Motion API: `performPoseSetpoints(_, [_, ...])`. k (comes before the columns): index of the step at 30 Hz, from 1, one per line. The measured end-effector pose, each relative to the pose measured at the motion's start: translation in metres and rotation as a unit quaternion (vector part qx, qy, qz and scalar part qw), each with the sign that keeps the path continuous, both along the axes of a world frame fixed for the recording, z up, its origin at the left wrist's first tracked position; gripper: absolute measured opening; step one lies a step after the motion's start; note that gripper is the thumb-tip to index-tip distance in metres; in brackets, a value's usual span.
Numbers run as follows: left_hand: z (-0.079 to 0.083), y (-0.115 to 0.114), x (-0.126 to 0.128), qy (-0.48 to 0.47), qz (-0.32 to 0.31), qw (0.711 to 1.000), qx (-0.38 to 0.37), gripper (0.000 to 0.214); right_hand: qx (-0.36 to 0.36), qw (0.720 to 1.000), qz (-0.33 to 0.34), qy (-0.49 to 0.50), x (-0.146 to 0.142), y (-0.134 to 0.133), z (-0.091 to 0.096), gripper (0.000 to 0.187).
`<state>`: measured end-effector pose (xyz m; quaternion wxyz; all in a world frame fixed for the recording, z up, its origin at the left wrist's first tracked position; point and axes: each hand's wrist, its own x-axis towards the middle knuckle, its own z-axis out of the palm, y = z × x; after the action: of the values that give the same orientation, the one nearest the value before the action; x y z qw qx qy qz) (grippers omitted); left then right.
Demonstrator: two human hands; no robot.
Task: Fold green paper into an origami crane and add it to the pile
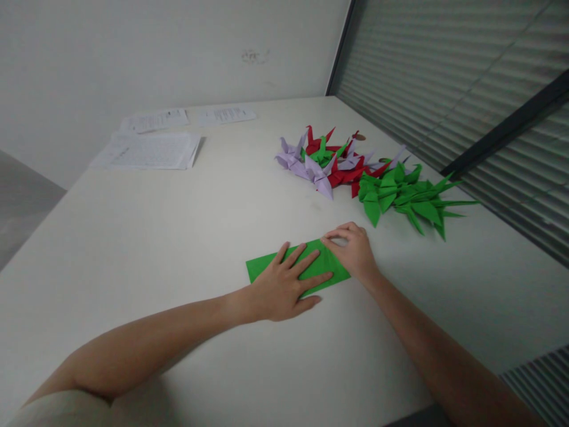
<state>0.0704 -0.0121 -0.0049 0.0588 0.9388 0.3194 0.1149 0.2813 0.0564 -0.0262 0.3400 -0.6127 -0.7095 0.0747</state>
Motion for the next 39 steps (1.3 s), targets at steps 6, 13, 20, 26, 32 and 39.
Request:
performPoseSetpoints(6, [0.000,0.000,0.000,0.008,0.000,1.000,-0.004,0.053,-0.068,0.997,0.020,0.024,0.009,0.006,-0.002,0.007])
performPoseSetpoints(13, [0.000,0.000,0.000,0.008,0.002,1.000,0.004,0.054,-0.080,0.996,0.020,0.032,0.009,0.006,0.000,0.003])
performPoseSetpoints(20, [0.000,0.000,-0.001,0.014,-0.002,1.000,-0.002,0.055,-0.076,0.996,0.019,0.048,0.009,0.007,-0.001,0.002])
performPoseSetpoints(26, [0.000,0.001,-0.001,0.017,-0.022,1.000,-0.008,0.052,-0.057,0.998,0.007,0.033,0.005,0.004,-0.002,0.003])
performPoseSetpoints(32, [0.001,0.003,-0.001,0.015,-0.056,0.998,0.005,0.053,-0.044,0.999,-0.004,-0.018,0.002,0.000,-0.001,0.006])
performPoseSetpoints(39, [0.002,0.004,-0.001,0.022,-0.070,0.997,-0.010,0.052,-0.045,0.998,-0.019,-0.040,0.000,-0.002,0.007,0.015])
